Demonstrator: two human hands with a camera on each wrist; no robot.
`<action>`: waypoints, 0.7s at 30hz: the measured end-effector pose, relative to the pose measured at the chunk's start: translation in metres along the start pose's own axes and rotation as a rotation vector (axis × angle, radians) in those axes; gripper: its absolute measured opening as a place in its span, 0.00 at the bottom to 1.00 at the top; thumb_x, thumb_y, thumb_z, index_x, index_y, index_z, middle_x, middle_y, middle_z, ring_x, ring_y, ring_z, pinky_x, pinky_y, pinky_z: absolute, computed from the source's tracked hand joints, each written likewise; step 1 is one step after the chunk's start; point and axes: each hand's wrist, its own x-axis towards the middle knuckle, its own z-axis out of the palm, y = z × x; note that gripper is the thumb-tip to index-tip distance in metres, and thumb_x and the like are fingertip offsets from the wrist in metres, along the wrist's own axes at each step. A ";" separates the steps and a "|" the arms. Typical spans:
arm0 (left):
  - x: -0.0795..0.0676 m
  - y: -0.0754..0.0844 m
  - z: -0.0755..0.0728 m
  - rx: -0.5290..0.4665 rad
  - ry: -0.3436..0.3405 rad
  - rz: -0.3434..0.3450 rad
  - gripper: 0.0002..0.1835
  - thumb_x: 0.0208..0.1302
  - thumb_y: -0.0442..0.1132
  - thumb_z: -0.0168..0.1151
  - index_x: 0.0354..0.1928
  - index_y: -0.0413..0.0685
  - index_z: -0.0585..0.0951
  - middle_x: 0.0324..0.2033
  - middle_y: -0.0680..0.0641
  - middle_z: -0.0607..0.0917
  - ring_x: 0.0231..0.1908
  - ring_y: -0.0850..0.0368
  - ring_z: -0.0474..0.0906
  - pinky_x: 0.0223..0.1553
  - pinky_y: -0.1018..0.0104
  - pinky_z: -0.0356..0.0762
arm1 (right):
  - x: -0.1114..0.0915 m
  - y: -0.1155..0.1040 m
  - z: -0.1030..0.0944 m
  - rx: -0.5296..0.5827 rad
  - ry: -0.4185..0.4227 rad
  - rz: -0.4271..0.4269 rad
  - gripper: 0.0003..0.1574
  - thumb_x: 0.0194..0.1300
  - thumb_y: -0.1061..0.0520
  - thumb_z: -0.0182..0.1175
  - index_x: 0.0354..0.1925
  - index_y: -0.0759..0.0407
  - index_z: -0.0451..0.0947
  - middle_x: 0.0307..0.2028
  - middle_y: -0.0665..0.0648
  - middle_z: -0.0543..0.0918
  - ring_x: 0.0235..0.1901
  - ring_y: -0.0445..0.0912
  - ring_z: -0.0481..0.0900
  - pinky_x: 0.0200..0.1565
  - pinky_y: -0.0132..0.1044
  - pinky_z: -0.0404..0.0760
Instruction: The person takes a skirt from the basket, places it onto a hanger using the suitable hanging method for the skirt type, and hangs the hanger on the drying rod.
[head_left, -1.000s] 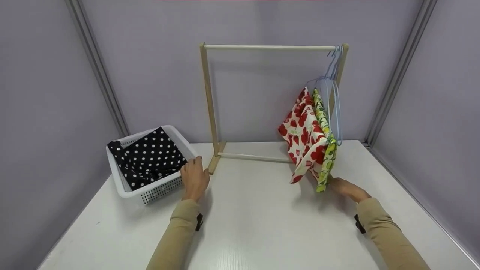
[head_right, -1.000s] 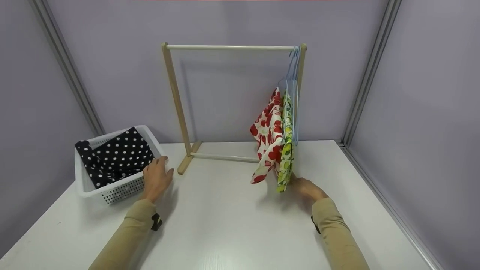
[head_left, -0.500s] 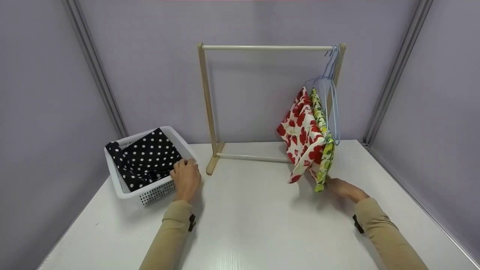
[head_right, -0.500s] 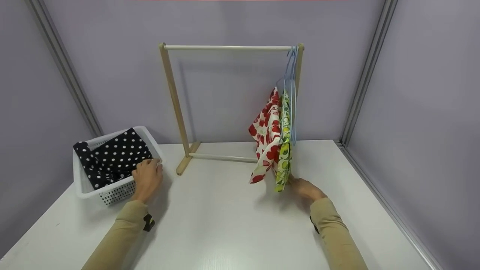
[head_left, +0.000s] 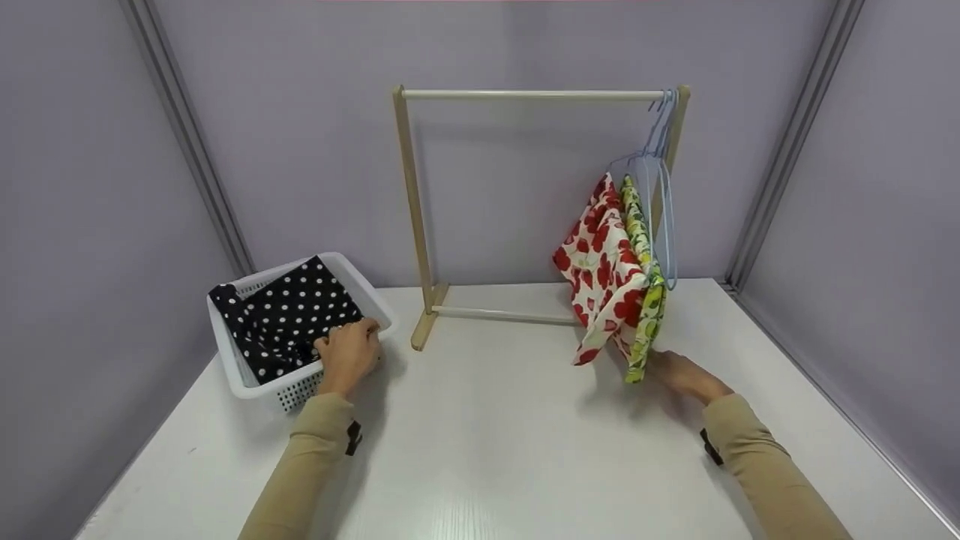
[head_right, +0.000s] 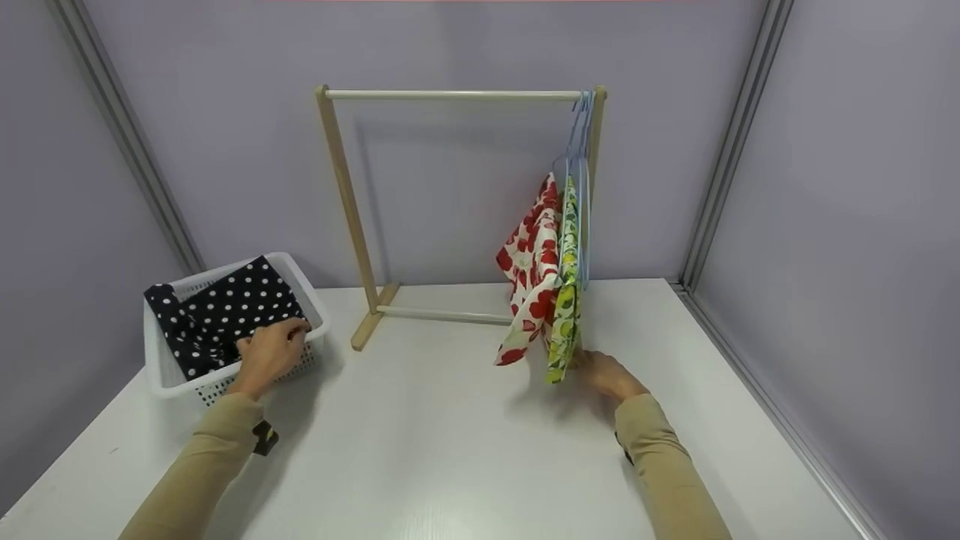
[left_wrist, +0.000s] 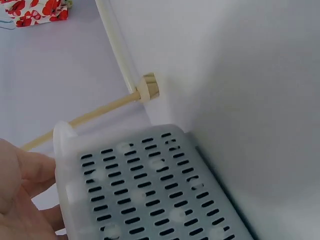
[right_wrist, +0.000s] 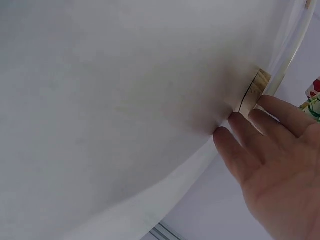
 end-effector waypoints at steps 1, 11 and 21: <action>0.001 -0.002 -0.003 -0.005 -0.017 0.007 0.15 0.66 0.42 0.48 0.51 0.47 0.76 0.47 0.40 0.78 0.47 0.39 0.69 0.46 0.41 0.53 | 0.000 0.000 0.000 0.010 -0.002 0.012 0.57 0.61 0.25 0.28 0.66 0.70 0.50 0.61 0.77 0.56 0.59 0.70 0.55 0.55 0.64 0.56; 0.008 -0.030 -0.045 0.006 -0.302 0.088 0.16 0.66 0.41 0.49 0.52 0.41 0.74 0.47 0.39 0.78 0.49 0.40 0.72 0.48 0.39 0.57 | 0.000 0.002 0.000 0.022 0.001 0.051 0.62 0.59 0.23 0.24 0.63 0.77 0.50 0.61 0.78 0.56 0.59 0.71 0.53 0.56 0.63 0.54; 0.005 -0.054 -0.073 0.014 -0.344 -0.162 0.42 0.54 0.57 0.61 0.62 0.35 0.61 0.57 0.28 0.66 0.54 0.28 0.62 0.51 0.32 0.54 | 0.002 0.002 0.001 0.038 -0.006 0.051 0.62 0.59 0.23 0.25 0.64 0.76 0.50 0.61 0.77 0.56 0.60 0.70 0.53 0.56 0.63 0.54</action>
